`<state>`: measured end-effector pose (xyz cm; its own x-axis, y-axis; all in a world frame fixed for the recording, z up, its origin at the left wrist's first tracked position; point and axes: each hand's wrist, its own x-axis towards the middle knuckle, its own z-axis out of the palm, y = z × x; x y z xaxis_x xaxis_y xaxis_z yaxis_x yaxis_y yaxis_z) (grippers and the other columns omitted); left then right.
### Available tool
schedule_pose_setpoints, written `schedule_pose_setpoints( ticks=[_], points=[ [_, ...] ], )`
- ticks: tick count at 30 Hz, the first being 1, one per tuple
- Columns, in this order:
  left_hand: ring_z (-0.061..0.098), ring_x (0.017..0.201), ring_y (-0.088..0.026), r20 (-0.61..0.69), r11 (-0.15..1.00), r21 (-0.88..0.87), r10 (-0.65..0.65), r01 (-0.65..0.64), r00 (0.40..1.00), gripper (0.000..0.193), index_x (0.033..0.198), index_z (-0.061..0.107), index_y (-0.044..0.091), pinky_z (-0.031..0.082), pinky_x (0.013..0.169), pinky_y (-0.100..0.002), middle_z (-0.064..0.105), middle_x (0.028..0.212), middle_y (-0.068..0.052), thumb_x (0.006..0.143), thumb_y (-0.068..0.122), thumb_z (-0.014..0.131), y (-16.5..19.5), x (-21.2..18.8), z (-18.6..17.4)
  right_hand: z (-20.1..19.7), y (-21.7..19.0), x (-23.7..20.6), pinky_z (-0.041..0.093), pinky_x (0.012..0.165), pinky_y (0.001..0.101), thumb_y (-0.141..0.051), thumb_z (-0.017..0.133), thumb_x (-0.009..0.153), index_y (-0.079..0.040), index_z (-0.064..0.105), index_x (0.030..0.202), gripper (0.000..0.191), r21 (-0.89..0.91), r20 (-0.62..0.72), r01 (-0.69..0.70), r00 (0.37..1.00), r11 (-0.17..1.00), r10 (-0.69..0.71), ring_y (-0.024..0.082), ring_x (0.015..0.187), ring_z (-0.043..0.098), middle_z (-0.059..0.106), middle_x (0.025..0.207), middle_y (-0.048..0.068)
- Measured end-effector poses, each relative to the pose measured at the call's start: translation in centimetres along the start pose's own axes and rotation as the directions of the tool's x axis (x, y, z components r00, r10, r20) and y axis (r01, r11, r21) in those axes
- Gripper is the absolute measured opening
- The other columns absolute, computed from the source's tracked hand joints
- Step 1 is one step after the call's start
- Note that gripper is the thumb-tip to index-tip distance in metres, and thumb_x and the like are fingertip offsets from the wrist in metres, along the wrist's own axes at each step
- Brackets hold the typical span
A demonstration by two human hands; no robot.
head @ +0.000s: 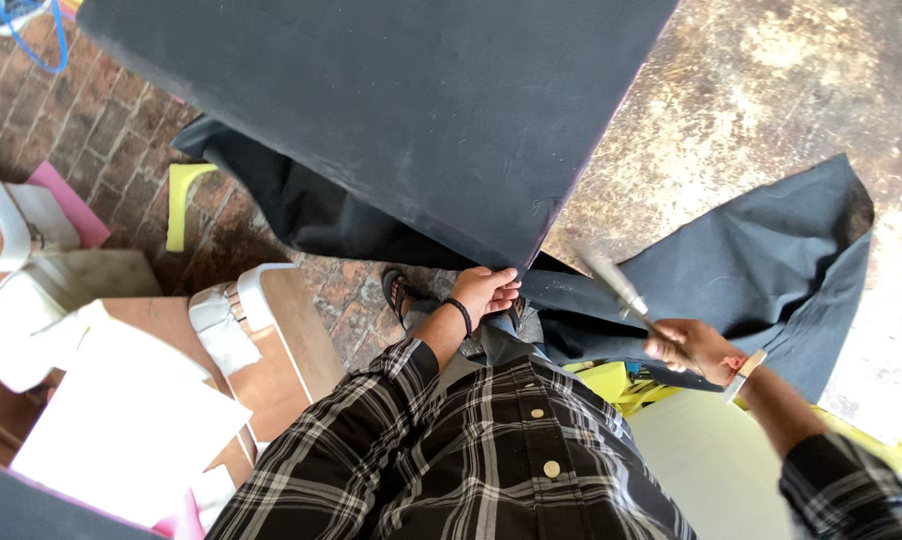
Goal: The person smooths a large black fabric sheet on a workbench, cuts a section from it using shears, then sprays adhesive onto a pink foam sheet with a spray gun and lays the cut fabric over the sprayed foam, pressing it flat with both hands.
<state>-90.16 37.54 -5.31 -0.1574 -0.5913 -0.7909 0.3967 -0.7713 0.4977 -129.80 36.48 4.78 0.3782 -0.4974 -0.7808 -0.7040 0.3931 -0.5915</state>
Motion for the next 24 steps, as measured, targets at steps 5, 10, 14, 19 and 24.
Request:
schedule_pose_setpoints(
  ticks=[5,10,14,19,24],
  points=[
    [0.075,0.083,-0.018,-0.031,1.000,0.002,0.031,-0.031,0.999,0.026,0.095,0.066,0.004,0.061,0.071,-0.033,0.079,0.099,-0.011,0.091,0.027,0.077,-0.1,-0.1,0.4,-1.1,-3.9,0.9,0.054,0.066,0.0363,-0.064,0.066,0.080,-0.012,0.072,0.100,0.057,-0.401,0.170,-0.073,0.974,0.913,0.152,0.015,0.066,0.062,0.066,0.071,0.000],
    [0.076,0.082,-0.019,-0.042,0.998,0.019,0.065,-0.064,0.997,0.024,0.096,0.070,0.004,0.061,0.070,-0.033,0.078,0.096,-0.011,0.090,0.025,0.078,-0.2,0.3,0.8,0.1,-6.7,4.0,0.050,0.063,0.0358,-0.062,0.067,0.085,-0.007,0.070,0.096,0.056,-0.287,0.204,-0.032,0.975,0.957,0.093,0.014,0.066,0.056,0.058,0.071,0.002],
    [0.076,0.081,-0.019,-0.058,0.996,0.054,0.075,-0.072,0.995,0.025,0.095,0.070,0.003,0.062,0.069,-0.033,0.078,0.096,-0.011,0.090,0.026,0.078,-0.2,0.6,0.7,0.5,-8.5,6.2,0.048,0.059,0.0350,-0.058,0.070,0.085,-0.004,0.070,0.089,0.054,-0.281,0.202,0.034,0.979,0.959,0.025,0.015,0.062,0.055,0.056,0.066,0.002],
    [0.075,0.078,-0.018,-0.043,0.996,0.033,0.079,-0.078,0.996,0.026,0.097,0.069,0.002,0.062,0.069,-0.033,0.078,0.095,-0.011,0.090,0.026,0.078,-0.2,1.0,0.5,0.8,-10.6,6.9,0.047,0.054,0.0347,-0.053,0.071,0.087,-0.004,0.074,0.084,0.049,-0.340,0.132,-0.078,0.983,0.937,0.130,0.015,0.056,0.056,0.055,0.060,0.001],
    [0.074,0.077,-0.016,-0.051,0.995,0.090,0.055,-0.050,0.997,0.026,0.099,0.073,0.004,0.060,0.067,-0.031,0.078,0.093,-0.007,0.089,0.027,0.079,-0.1,1.4,0.6,1.9,-13.4,8.6,0.045,0.051,0.0336,-0.050,0.074,0.087,-0.003,0.072,0.085,0.047,-0.254,0.128,-0.088,0.984,0.963,0.124,0.015,0.055,0.054,0.053,0.061,0.001]
  ],
)
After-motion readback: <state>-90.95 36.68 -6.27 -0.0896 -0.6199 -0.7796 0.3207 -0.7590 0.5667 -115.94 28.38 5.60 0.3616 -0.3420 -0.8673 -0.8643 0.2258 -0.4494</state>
